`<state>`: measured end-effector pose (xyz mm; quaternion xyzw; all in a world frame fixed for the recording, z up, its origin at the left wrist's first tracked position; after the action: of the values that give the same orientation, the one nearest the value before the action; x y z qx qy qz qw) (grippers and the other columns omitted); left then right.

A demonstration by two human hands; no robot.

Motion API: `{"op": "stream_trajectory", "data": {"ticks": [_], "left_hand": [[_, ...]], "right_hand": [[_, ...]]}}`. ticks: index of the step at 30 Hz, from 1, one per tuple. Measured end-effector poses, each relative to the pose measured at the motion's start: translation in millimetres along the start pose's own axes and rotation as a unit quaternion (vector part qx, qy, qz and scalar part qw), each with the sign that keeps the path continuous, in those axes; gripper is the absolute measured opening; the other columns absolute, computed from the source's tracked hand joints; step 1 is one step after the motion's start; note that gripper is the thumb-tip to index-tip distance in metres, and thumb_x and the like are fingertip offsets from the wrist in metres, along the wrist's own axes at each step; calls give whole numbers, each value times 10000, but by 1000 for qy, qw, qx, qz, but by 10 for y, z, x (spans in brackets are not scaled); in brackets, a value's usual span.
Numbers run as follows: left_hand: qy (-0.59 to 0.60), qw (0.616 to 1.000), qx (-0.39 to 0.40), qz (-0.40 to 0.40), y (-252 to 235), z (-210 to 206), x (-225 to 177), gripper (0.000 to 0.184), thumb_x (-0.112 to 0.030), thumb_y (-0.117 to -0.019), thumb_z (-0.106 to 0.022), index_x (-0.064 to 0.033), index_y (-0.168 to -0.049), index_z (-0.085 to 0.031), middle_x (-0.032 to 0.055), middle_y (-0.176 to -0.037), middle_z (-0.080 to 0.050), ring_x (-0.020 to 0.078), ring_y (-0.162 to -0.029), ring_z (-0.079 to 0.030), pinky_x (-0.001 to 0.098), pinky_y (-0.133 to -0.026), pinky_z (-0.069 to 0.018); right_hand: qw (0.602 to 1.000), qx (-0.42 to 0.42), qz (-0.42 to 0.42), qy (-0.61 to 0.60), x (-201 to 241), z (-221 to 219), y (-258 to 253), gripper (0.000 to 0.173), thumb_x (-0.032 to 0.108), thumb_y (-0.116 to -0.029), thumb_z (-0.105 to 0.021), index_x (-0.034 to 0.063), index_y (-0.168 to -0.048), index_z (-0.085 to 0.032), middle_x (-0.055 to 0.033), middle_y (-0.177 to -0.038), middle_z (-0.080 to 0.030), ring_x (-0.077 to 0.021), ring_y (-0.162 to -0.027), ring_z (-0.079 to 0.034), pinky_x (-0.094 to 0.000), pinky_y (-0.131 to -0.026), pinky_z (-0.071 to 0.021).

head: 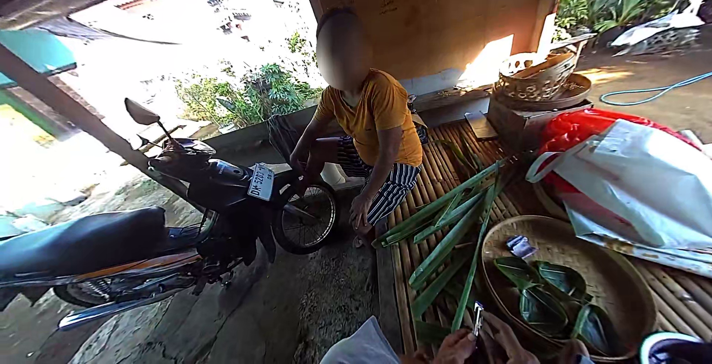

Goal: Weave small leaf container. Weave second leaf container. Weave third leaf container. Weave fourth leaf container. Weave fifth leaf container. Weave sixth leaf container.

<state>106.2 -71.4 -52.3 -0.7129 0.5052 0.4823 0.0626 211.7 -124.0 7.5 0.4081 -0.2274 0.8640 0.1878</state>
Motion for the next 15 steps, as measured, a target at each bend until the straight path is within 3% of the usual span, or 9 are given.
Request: {"op": "stream_trajectory", "data": {"ticks": [2,5,10,15], "left_hand": [[-6,1000,-13,0,0,16,-52,233,-265,-1103,-384,-131,-1134,-572,-29,-744,-569,41,-542,-491,191,-483,-425],[-14,999,-17,26,29,20,19,262,-314,-1094,-419,-140,-1216,-573,-18,-785,-590,52,-578,-525,201,-508,-458],[22,999,23,27,18,-24,26,251,-304,-1107,-377,-141,-1107,-567,-17,-731,-540,59,-547,-481,202,-502,-430],[17,999,17,25,15,-6,16,237,-301,-1103,-391,-151,-1094,-575,-19,-726,-547,55,-538,-481,195,-487,-423]], "right_hand": [[1000,-7,4,8,25,-9,-43,464,155,-992,-625,-5,-1424,-574,-152,-844,-743,-288,-634,-697,-516,-626,-593],[998,-37,20,40,-75,-33,12,441,217,-988,-583,85,-1406,-633,-94,-858,-762,-228,-632,-710,-475,-600,-605],[998,-46,23,40,-82,-40,13,416,249,-993,-560,94,-1363,-673,-72,-876,-771,-183,-643,-715,-421,-598,-608],[1000,-26,6,15,-67,-13,-35,397,230,-966,-620,81,-1329,-675,-59,-751,-715,-175,-546,-634,-417,-538,-565]]}}
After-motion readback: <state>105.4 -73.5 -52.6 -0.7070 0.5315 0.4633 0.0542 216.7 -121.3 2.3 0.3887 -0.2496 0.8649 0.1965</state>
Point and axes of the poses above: each hand's wrist, its own y-axis away from the middle knuckle, its own z-axis out of the back of the hand, x = y × z, the point moved 9 cm from there along -y, towards the middle knuckle
